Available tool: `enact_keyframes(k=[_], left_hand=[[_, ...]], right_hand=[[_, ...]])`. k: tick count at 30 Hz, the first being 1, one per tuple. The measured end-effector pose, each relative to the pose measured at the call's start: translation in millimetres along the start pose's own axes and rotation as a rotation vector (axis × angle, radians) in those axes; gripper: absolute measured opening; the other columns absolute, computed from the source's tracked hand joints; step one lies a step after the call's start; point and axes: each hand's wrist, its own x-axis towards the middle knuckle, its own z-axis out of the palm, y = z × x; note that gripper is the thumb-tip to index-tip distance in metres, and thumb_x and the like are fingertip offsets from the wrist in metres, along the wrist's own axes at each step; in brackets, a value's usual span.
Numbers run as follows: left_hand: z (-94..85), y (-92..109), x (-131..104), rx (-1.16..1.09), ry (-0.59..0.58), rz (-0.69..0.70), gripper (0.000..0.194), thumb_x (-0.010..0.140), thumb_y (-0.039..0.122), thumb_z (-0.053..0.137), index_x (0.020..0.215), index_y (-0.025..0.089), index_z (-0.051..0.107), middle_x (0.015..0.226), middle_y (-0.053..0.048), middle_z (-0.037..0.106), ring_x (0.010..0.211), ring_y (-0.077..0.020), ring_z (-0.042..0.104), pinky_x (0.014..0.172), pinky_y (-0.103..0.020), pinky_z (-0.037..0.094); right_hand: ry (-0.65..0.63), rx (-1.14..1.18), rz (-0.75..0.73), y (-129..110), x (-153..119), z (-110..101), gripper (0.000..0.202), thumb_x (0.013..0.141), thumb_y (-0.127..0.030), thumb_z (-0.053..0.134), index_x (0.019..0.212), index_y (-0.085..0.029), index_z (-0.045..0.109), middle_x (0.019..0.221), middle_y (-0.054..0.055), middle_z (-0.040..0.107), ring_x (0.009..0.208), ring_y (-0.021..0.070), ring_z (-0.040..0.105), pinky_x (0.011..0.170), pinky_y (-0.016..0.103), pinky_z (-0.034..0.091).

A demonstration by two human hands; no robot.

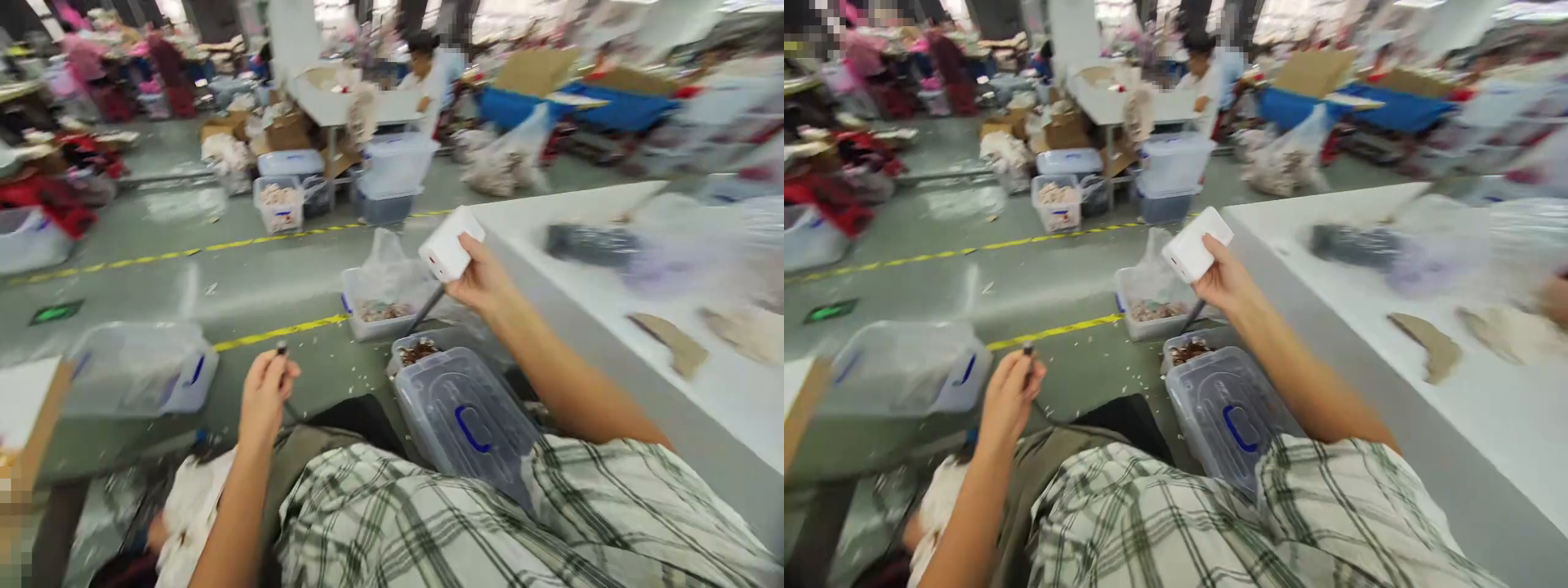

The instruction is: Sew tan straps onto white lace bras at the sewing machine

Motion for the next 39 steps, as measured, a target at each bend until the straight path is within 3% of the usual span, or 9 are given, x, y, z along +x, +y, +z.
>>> enact_keyframes(k=[3,6,8,11,16,24,32,35,39], left_hand=[[-6.2,2,-9,-0.001,-0.022,0.001,0.034,0.084,0.050,0.063,0.094,0.017,0.060,0.065,0.002,0.060,0.043,-0.0041,0.029,0.044,-0.020,0.019],[-21.3,2,-25,0.102,0.042,0.027,0.032,0.090,0.048,0.057,0.090,0.016,0.060,0.060,0.003,0.056,0.045,-0.0056,0.032,0.045,-0.020,0.021],[-32.5,3,-38,0.192,0.114,0.071,0.027,0.091,0.044,0.056,0.086,0.017,0.058,0.060,0.004,0.054,0.048,-0.0064,0.035,0.048,-0.020,0.026],[-47.1,8,-53,0.311,0.211,0.115,0.022,0.092,0.037,0.054,0.082,0.017,0.056,0.059,0.005,0.050,0.053,-0.0082,0.040,0.052,-0.021,0.031],[-59.0,13,-59,0.423,0.312,0.077,0.024,0.094,0.036,0.050,0.076,0.019,0.052,0.059,0.006,0.041,0.054,-0.0091,0.034,0.051,-0.022,0.028],[-61.2,6,-47,0.398,0.321,0.055,0.024,0.094,0.037,0.051,0.077,0.020,0.052,0.062,0.005,0.041,0.055,-0.0089,0.034,0.051,-0.022,0.028],[-72.3,-5,-37,-0.053,0.031,0.042,0.030,0.094,0.049,0.056,0.097,0.019,0.058,0.065,0.004,0.046,0.054,-0.0078,0.033,0.053,-0.022,0.026],[-76.1,-9,-36,-0.100,0.010,0.026,0.030,0.093,0.049,0.059,0.098,0.019,0.058,0.065,0.005,0.046,0.054,-0.0078,0.033,0.053,-0.022,0.027],[-75.0,-7,-39,-0.003,0.081,0.056,0.027,0.096,0.045,0.055,0.097,0.018,0.057,0.063,0.005,0.044,0.054,-0.0078,0.033,0.053,-0.022,0.026]], right_hand=[[-0.157,0.184,0.347,79,-51,76,0.020,0.099,-0.028,0.047,0.114,-0.024,0.059,0.106,0.001,0.076,0.100,0.0138,0.072,0.077,0.024,0.063],[-0.297,0.405,0.767,138,-94,139,0.020,0.101,-0.026,0.042,0.108,-0.021,0.060,0.081,0.000,0.078,0.069,0.0118,0.074,0.060,0.020,0.062],[-0.388,0.443,0.975,164,-114,169,0.023,0.102,-0.030,0.041,0.110,-0.019,0.059,0.076,0.002,0.077,0.062,0.0135,0.073,0.052,0.020,0.061],[-0.475,0.455,1.133,185,-131,194,0.025,0.102,-0.033,0.044,0.114,-0.016,0.057,0.075,0.003,0.077,0.061,0.0148,0.074,0.053,0.022,0.062],[-0.526,0.483,1.152,195,-132,205,0.024,0.098,-0.033,0.053,0.116,-0.017,0.057,0.081,0.003,0.078,0.069,0.0154,0.076,0.062,0.024,0.065],[-0.507,0.509,1.150,196,-118,204,0.021,0.097,-0.032,0.054,0.113,-0.018,0.059,0.082,0.003,0.078,0.070,0.0157,0.075,0.063,0.024,0.065],[-0.553,0.515,1.210,202,-115,201,0.023,0.099,-0.036,0.050,0.111,-0.018,0.060,0.082,0.003,0.077,0.069,0.0147,0.074,0.056,0.021,0.062],[-0.555,0.521,1.207,201,-117,202,0.023,0.098,-0.034,0.051,0.113,-0.018,0.059,0.083,0.004,0.078,0.070,0.0154,0.074,0.055,0.021,0.062],[-0.536,0.515,1.182,197,-119,207,0.022,0.100,-0.030,0.047,0.113,-0.017,0.059,0.083,0.004,0.078,0.070,0.0162,0.075,0.060,0.024,0.064]])
